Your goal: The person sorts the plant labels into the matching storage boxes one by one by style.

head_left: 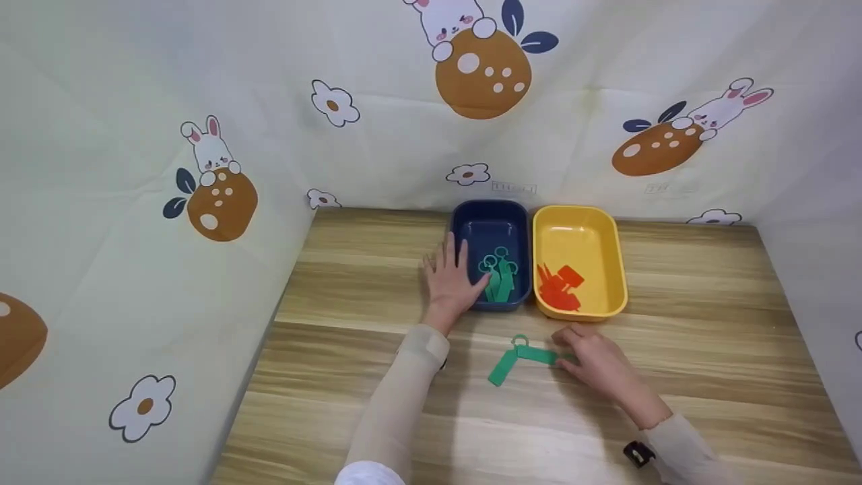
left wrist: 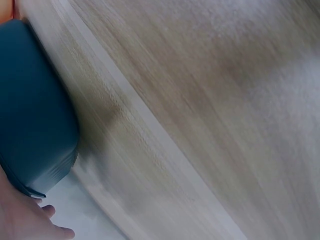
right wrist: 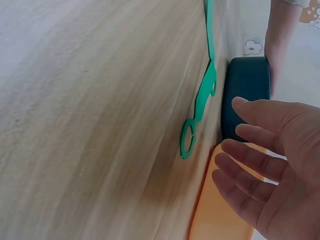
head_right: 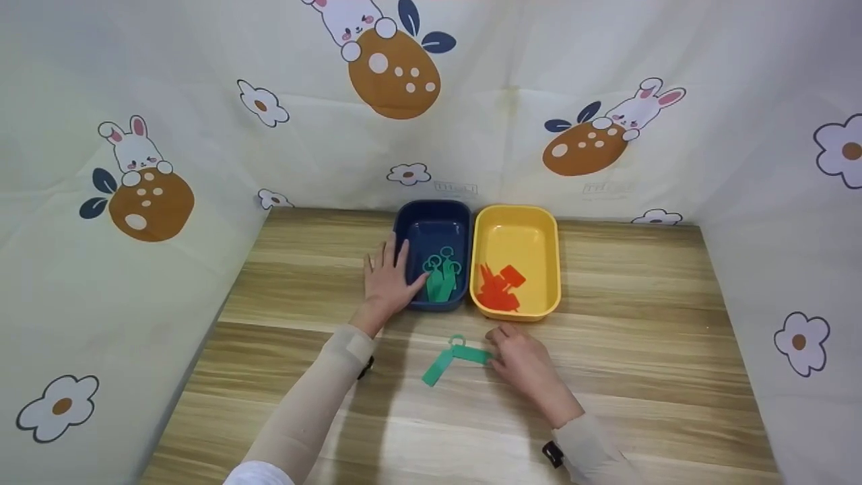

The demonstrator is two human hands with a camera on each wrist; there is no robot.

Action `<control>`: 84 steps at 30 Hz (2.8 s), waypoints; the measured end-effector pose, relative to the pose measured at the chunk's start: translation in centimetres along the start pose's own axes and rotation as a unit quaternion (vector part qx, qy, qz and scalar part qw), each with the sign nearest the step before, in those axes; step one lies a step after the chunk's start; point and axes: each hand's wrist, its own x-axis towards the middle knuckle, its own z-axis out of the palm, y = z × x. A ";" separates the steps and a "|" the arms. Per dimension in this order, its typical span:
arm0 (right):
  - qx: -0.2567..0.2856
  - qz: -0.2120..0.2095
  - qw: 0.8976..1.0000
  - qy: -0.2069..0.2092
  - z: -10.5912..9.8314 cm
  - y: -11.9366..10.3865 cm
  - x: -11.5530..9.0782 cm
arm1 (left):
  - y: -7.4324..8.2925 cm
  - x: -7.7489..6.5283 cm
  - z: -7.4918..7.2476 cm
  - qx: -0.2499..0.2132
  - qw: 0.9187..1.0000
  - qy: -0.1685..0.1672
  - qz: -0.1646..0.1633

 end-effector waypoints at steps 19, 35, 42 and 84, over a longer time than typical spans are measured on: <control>-0.054 0.040 0.998 0.008 0.9 0.5 -1.2 | 0.0 -0.1 -0.2 -0.001 1.000 0.004 0.003; -0.047 0.046 0.997 0.030 1.6 0.8 -1.0 | -0.1 -0.1 -0.2 0.003 1.000 0.003 0.006; 0.007 0.072 0.997 0.007 1.5 1.0 -0.8 | 0.0 0.0 0.0 0.010 1.000 0.005 0.006; 0.168 0.121 0.978 -0.010 -4.3 0.4 1.6 | 0.0 0.1 0.1 0.018 1.000 0.005 0.003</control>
